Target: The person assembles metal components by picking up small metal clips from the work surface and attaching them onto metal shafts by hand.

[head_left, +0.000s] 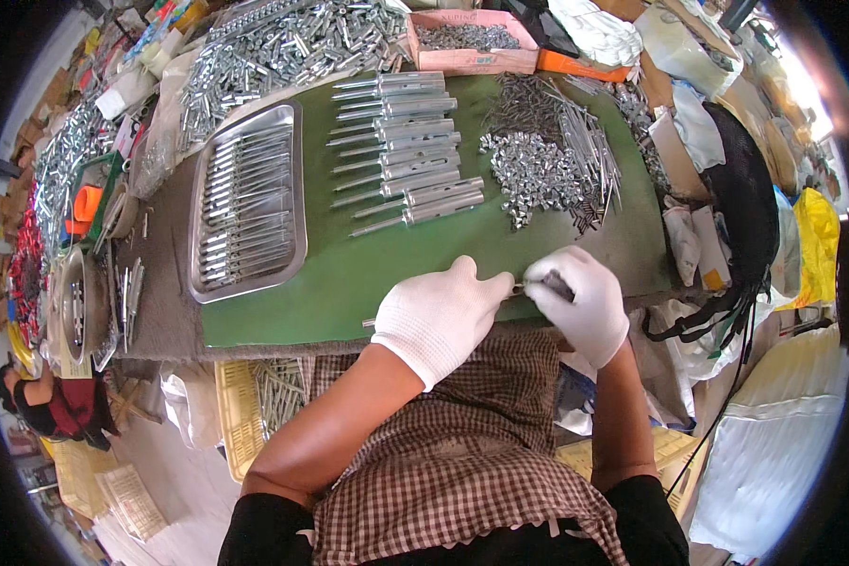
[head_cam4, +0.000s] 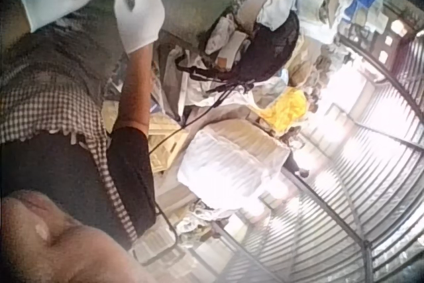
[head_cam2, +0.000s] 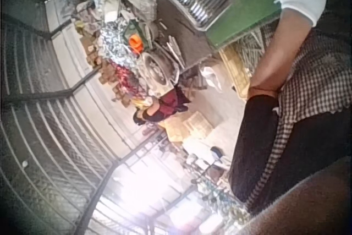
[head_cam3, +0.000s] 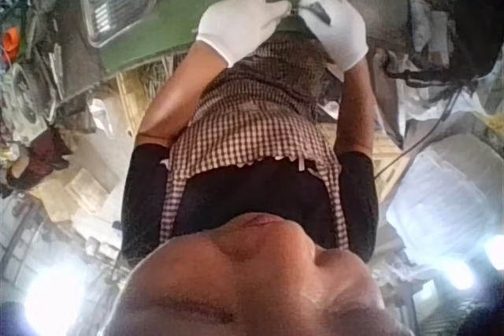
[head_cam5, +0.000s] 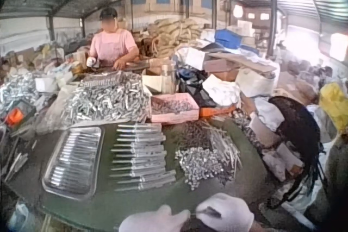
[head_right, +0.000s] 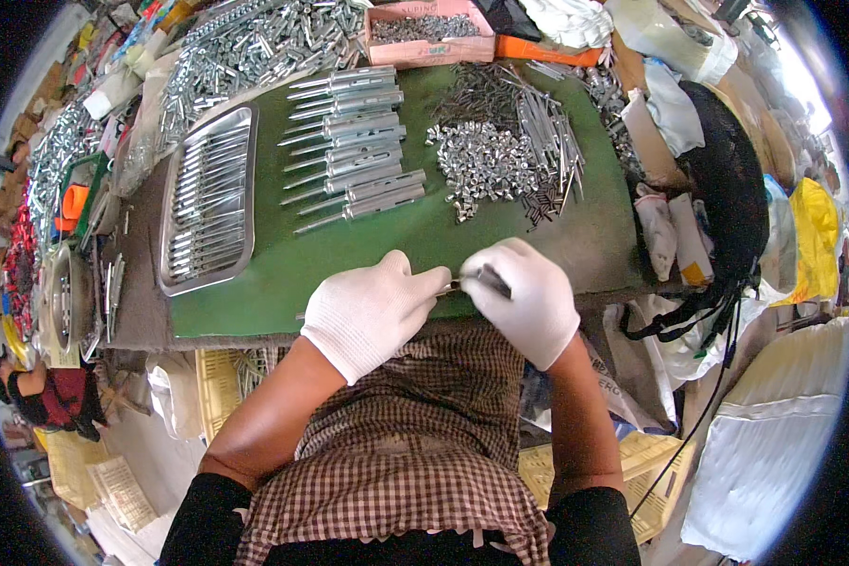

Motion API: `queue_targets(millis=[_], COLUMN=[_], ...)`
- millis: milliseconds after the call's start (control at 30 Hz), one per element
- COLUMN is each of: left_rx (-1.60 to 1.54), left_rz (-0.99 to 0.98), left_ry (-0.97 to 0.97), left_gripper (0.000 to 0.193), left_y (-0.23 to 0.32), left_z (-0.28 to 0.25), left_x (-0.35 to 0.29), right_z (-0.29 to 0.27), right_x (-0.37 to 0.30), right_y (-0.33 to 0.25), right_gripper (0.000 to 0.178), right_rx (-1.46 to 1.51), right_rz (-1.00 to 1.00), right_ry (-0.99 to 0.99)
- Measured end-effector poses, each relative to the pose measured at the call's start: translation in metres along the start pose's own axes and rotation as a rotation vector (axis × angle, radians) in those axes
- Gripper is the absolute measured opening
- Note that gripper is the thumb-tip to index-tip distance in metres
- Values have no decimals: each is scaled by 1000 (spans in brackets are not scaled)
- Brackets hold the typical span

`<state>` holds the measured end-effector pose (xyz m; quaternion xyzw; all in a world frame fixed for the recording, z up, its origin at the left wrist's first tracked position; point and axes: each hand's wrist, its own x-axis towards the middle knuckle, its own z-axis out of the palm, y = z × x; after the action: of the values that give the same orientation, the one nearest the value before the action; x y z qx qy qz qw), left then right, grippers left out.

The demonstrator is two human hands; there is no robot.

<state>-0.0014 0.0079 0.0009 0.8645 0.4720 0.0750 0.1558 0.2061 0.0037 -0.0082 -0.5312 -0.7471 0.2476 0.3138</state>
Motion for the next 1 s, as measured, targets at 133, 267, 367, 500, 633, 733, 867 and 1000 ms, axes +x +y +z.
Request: queue_targets(millis=[133, 267, 367, 500, 633, 733, 867, 1000], left_rx=[-6, -9, -9, -6, 52, 73, 61, 85], left_rz=[7, 0, 19, 14, 30, 29, 38, 35], left_ry=[6, 9, 11, -19, -16, -50, -85, -77], left_gripper=[15, 17, 19, 27, 39, 40, 37, 34], left_y=[0, 0, -1, 0, -1, 1, 2, 1], left_z=[-2, -1, -1, -2, 0, -3, -5, -4], left_x=[0, 0, 0, -2, -4, -3, 1, 0], right_z=[8, 12, 17, 10, 14, 12, 11, 37], right_x=[-8, -10, -8, 0, -4, -1, 5, 23], right_y=[-7, -9, -8, -7, -8, -8, -18, -16], right_gripper=[12, 13, 13, 16, 17, 12, 8, 47], right_rx=[-144, -163, -133, -80, -82, -27, 752, 1683], right_rz=[-57, -17, 24, 55, 67, 26, 220, 98], right_ry=[11, 25, 46, -52, -26, 15, 160, 307])
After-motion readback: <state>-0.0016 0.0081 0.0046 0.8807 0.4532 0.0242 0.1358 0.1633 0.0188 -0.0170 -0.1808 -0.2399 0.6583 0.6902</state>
